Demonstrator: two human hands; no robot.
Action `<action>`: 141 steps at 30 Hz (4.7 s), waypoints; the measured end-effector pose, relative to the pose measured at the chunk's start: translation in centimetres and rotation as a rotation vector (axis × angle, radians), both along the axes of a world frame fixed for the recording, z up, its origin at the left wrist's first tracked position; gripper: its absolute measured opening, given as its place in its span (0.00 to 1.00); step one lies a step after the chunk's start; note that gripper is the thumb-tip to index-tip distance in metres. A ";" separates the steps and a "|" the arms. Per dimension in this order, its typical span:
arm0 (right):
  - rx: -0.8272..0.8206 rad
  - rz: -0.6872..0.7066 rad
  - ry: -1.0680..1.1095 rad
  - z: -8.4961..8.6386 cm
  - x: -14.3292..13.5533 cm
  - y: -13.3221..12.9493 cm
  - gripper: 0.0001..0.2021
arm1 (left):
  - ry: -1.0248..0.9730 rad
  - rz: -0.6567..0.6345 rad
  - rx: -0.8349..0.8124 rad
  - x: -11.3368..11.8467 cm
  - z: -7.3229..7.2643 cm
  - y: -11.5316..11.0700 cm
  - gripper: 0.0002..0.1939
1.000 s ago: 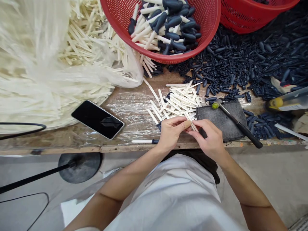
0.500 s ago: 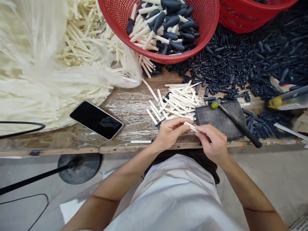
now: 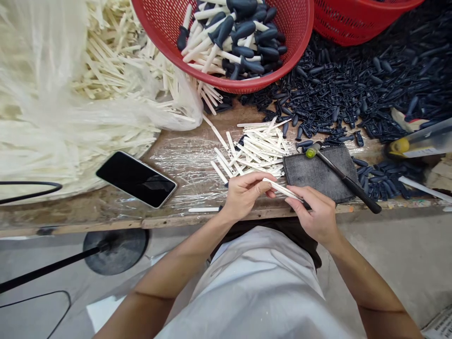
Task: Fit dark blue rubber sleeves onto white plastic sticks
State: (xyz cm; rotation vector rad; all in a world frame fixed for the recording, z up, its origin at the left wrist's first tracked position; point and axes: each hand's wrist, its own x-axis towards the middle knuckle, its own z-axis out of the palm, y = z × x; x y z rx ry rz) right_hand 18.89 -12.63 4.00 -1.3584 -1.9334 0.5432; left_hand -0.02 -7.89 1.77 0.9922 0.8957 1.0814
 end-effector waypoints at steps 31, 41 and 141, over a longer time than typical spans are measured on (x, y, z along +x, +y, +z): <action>-0.217 -0.085 -0.452 1.5 5.8 14.7 0.12 | 0.708 -0.266 0.544 0.5 0.4 -0.2 0.17; -0.224 -0.134 -0.754 -1.2 5.0 19.5 0.19 | 0.554 -0.137 0.211 0.4 -1.0 -0.1 0.12; -0.134 -0.277 -0.636 2.6 6.9 -1.7 0.22 | 0.789 -0.495 0.085 2.9 -0.9 0.3 0.19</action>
